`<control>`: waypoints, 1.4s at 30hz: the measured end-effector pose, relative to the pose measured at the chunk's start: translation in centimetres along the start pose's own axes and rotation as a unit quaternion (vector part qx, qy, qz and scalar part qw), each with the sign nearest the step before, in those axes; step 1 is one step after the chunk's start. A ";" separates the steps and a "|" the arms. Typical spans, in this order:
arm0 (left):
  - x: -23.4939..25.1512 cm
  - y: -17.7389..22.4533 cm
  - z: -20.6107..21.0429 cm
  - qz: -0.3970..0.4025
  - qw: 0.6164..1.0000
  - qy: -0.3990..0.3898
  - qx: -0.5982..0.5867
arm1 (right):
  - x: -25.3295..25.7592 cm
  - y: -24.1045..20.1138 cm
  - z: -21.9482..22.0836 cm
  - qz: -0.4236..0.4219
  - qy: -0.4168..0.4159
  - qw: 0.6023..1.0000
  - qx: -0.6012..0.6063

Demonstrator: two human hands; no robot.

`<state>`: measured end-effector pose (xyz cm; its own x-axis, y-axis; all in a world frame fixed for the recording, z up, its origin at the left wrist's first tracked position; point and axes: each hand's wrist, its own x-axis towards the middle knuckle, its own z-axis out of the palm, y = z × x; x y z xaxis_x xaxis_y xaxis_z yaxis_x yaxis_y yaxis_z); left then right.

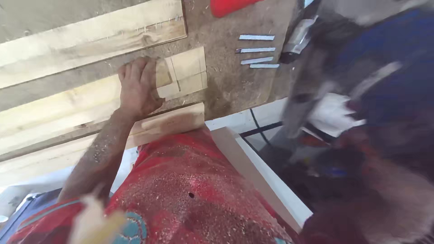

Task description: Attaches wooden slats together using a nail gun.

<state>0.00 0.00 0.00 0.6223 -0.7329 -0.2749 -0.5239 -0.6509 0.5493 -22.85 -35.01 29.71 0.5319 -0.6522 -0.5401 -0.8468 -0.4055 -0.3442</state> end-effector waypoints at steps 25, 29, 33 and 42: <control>0.4 0.1 0.1 0.005 0.999 -0.024 0.028 | -3.5 -1.2 14.8 -0.113 -0.190 0.968 0.115; 0.1 -0.1 0.2 0.014 0.999 -0.018 0.023 | -3.2 -1.8 14.8 -0.107 -0.208 0.968 0.089; 0.3 -0.3 0.2 0.020 1.000 -0.013 0.014 | -2.9 -2.1 14.8 -0.103 -0.217 0.967 0.086; 0.3 -0.9 0.2 0.031 0.999 -0.002 -0.024 | -3.5 -1.4 15.8 -0.162 -0.234 0.949 0.135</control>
<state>0.52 0.31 -0.73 0.5862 -0.7731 -0.2422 -0.5337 -0.5935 0.6025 -23.46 -21.99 19.94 0.7616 -0.1391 -0.6330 -0.6400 -0.3151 -0.7008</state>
